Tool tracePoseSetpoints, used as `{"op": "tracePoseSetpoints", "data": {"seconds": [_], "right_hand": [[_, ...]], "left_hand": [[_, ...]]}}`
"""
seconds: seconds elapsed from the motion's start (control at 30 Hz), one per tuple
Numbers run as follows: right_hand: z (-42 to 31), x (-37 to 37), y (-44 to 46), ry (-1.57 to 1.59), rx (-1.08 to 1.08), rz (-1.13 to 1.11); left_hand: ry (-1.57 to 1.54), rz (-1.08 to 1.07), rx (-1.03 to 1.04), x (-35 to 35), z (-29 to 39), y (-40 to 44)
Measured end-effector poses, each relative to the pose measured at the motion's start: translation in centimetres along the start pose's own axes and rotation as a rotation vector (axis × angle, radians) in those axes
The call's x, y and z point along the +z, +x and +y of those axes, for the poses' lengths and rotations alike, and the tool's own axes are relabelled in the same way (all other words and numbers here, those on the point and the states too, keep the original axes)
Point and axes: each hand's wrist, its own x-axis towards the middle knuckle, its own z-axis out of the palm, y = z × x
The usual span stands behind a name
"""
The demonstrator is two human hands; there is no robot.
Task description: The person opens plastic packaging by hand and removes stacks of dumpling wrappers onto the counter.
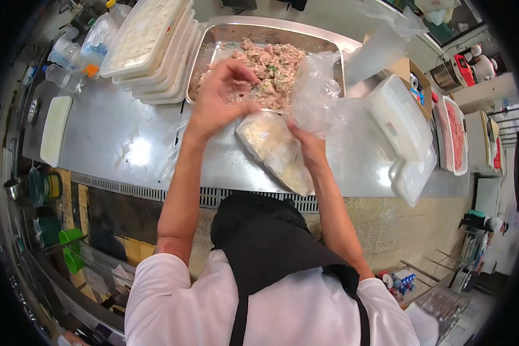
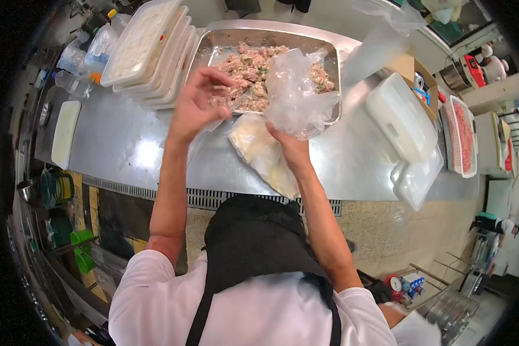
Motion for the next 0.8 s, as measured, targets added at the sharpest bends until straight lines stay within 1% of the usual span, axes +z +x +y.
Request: {"op": "tracePoseSetpoints", "data": {"seconds": [0.03, 0.07, 0.1, 0.13, 0.2, 0.27, 0.33, 0.37, 0.4, 0.43, 0.47, 0.5, 0.53, 0.57, 0.6, 0.63, 0.67, 0.7, 0.73, 0.77, 0.8], "right_hand": [[0.0, -0.5, 0.1, -0.002, -0.026, -0.054], [0.0, -0.6, 0.0, -0.003, -0.052, -0.107], [-0.5, -0.3, -0.2, 0.03, -0.082, -0.079], [-1.1, -0.3, -0.3, 0.02, -0.077, -0.082], [-2.6, -0.4, -0.7, -0.087, -0.099, 0.009], [-4.8, 0.4, -1.2, -0.058, -0.13, 0.057], [-7.6, 1.6, -1.5, -0.265, -0.342, 0.059], [-8.5, 1.5, -1.6, -0.359, -0.252, 0.078], [-8.7, 1.9, -1.6, -0.361, -0.253, 0.085], [-8.8, 2.2, -1.8, -0.307, -0.263, 0.222], [-9.1, 2.5, -1.9, -0.292, -0.264, 0.295], [-9.4, 2.7, -1.9, -0.276, -0.264, 0.369], [-9.8, 2.6, -1.9, -0.28, -0.258, 0.371], [-10.0, 2.2, -2.0, -0.28, -0.276, 0.27], [-10.4, 2.0, -2.1, -0.332, -0.283, 0.232], [-10.7, 1.8, -2.3, -0.384, -0.291, 0.193], [-11.1, 1.6, -2.5, -0.435, -0.302, 0.154], [-10.1, 0.6, -2.7, -0.696, -0.354, 0.294], [-9.9, -0.1, -2.8, -0.958, -0.402, 0.436], [-10.6, -0.9, -2.6, -0.963, -0.4, 0.442], [-11.8, -1.5, -2.4, -0.779, -0.356, 0.257]], "left_hand": [[0.034, -0.076, -0.071, 0.4, -0.7, -1.0], [0.166, -0.171, -0.043, 1.3, -1.5, -1.8], [0.297, -0.266, -0.013, 2.5, -2.3, -2.5], [0.322, -0.292, -0.045, 3.9, -3.1, -3.2], [0.334, -0.32, -0.081, 6.4, -3.6, -3.5], [0.407, -0.303, 0.022, 8.2, -3.2, -2.6], [0.385, -0.336, -0.014, 9.2, -3.8, -2.0], [0.372, -0.37, -0.051, 9.5, -4.0, -1.8], [0.369, -0.375, -0.048, 9.7, -4.2, -1.4], [0.263, -0.379, -0.032, 10.0, -4.4, -1.2], [0.156, -0.382, -0.02, 10.3, -4.6, -1.2], [0.146, -0.369, 0.03, 10.5, -4.8, -1.1], [0.14, -0.369, 0.025, 10.7, -5.3, -1.1], [0.108, -0.444, -0.001, 11.0, -6.0, -1.0], [0.076, -0.517, -0.026, 11.3, -6.8, -1.0], [0.074, -0.517, -0.029, 12.1, -7.3, -1.3], [-0.065, -0.415, -0.022, 13.0, -7.8, -1.6], [-0.203, -0.313, -0.015, 13.6, -8.0, -1.8], [-0.208, -0.315, -0.017, 13.6, -7.8, -1.8], [-0.32, -0.335, -0.071, 13.8, -7.7, -1.7], [-0.432, -0.357, -0.125, 14.0, -7.5, -1.5]]}}
